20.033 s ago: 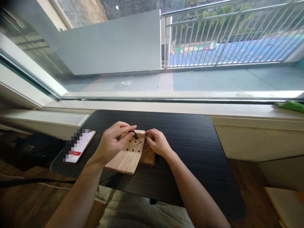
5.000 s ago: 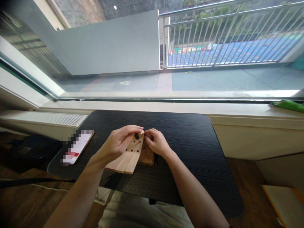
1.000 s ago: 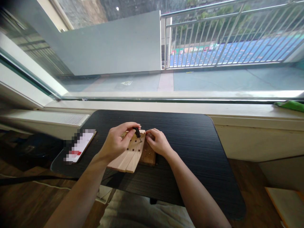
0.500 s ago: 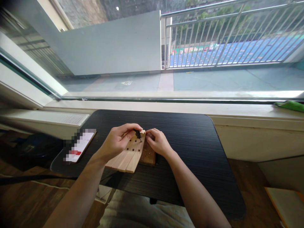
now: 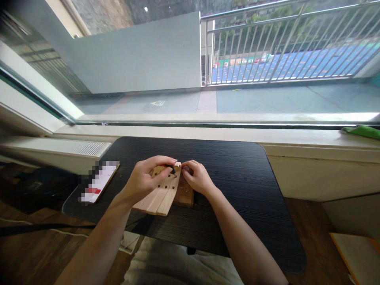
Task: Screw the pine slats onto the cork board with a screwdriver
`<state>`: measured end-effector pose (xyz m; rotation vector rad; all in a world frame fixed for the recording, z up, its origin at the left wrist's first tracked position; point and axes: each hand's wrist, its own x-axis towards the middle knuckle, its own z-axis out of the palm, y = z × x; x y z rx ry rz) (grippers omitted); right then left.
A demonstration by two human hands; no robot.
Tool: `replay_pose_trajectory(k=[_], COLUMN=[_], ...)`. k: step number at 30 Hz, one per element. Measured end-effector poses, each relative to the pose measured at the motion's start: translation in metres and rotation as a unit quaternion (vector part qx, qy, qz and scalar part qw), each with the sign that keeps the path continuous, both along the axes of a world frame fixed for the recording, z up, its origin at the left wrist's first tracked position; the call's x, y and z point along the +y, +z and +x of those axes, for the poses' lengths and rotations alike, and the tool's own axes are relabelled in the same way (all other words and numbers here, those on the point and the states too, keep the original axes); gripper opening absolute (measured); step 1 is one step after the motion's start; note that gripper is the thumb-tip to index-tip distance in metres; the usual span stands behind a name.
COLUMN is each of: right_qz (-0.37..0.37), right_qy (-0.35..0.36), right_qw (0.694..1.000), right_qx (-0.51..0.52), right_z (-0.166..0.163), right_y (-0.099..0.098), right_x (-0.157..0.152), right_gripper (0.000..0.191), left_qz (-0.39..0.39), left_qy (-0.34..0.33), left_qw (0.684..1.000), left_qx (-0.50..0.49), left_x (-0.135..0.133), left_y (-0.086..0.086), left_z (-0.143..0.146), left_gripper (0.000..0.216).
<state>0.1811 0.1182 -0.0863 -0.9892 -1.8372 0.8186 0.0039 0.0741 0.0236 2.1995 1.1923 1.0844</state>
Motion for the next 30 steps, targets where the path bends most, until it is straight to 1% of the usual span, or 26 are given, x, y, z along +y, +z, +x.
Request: replay_pose_trajectory(k=[4,6,10,15,30], right_qz=[-0.006,-0.006,-0.011,-0.015,-0.006], right_qy=[-0.001,0.001,0.003,0.000,0.003], right_qw=[1.000,1.000,1.000,1.000,1.000], right_qx=[-0.007,-0.008,-0.006,-0.006,-0.007], right_z=[-0.0001,0.0001,0.0004,0.0003,0.0001], right_y=[0.0019,0.0034,0.0057,0.0063,0.0032], right_x=[-0.0001,-0.0003,-0.0007,-0.0010,0.0004], right_gripper=[0.016,0.016,0.016,0.017,0.016], left_qz=[0.067,0.084,0.067,0.033,-0.001], left_qy=[0.057,0.084,0.104,0.161,0.153], left_qw=[0.996,0.993,0.992,0.985,0.986], left_qx=[0.005,0.001,-0.012,-0.045,-0.060], left_x=[0.0020,0.0032,0.0035,0.0010,-0.0008], left_y=[-0.0008,-0.0013,-0.0040,-0.0078,-0.0024], left_z=[0.0013,0.0018,0.0023,0.0040,0.0063], left_gripper=[0.014,0.011,0.013,0.012,0.008])
